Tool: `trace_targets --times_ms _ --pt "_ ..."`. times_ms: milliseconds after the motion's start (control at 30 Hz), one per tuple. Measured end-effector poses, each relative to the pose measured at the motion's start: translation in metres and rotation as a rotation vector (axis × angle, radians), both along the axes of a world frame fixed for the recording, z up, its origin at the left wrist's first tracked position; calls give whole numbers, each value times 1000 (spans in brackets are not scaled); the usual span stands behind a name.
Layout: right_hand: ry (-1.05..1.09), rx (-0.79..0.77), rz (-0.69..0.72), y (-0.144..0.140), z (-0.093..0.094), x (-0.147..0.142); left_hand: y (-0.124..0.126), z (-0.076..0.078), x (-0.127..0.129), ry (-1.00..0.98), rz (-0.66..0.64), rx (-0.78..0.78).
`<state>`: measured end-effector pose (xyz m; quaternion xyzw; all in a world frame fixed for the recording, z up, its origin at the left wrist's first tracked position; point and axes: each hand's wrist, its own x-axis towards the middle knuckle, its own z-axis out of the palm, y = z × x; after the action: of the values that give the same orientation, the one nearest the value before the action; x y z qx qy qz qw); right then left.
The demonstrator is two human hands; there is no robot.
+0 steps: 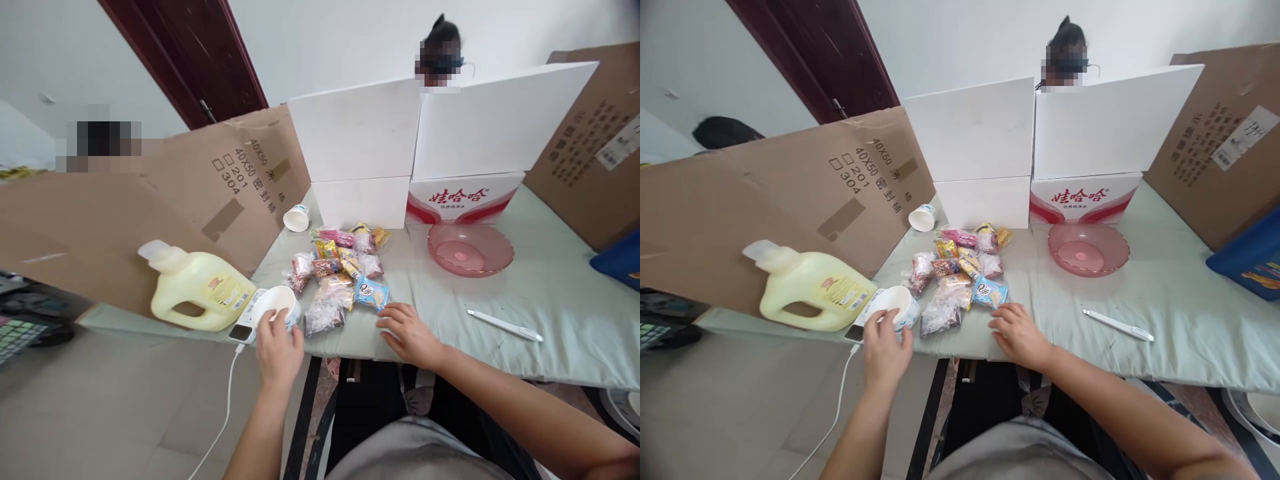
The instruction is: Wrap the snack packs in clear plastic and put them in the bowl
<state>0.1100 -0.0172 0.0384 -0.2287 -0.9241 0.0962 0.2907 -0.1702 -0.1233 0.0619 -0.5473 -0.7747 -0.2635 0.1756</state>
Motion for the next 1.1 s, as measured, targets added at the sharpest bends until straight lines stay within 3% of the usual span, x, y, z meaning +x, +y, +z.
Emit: trace_targets --times_ms 133,267,333,400,533,633,767,933,1100 --pt "4 -28 -293 16 -14 83 47 4 52 -10 -272 -160" --pt "-103 -5 -671 23 -34 155 109 -1 97 -34 -256 -346" --pt "-201 -15 -837 20 -41 183 128 -4 117 -57 -273 -406" --pt "-268 -38 -914 14 -46 200 136 -6 137 -101 -375 -404" --pt "-272 -59 -919 6 -50 209 135 -7 175 -189 -757 -250" --pt "-216 -72 -876 8 -50 205 132 -16 189 -129 -877 -158" --pt "-101 -90 -799 13 -44 205 120 -42 181 -108 -1023 -279" --pt "72 -80 -684 11 -11 182 101 -61 174 -268 -977 -219" --pt "-152 -89 -465 14 11 138 103 -62 188 -509 -879 -103"
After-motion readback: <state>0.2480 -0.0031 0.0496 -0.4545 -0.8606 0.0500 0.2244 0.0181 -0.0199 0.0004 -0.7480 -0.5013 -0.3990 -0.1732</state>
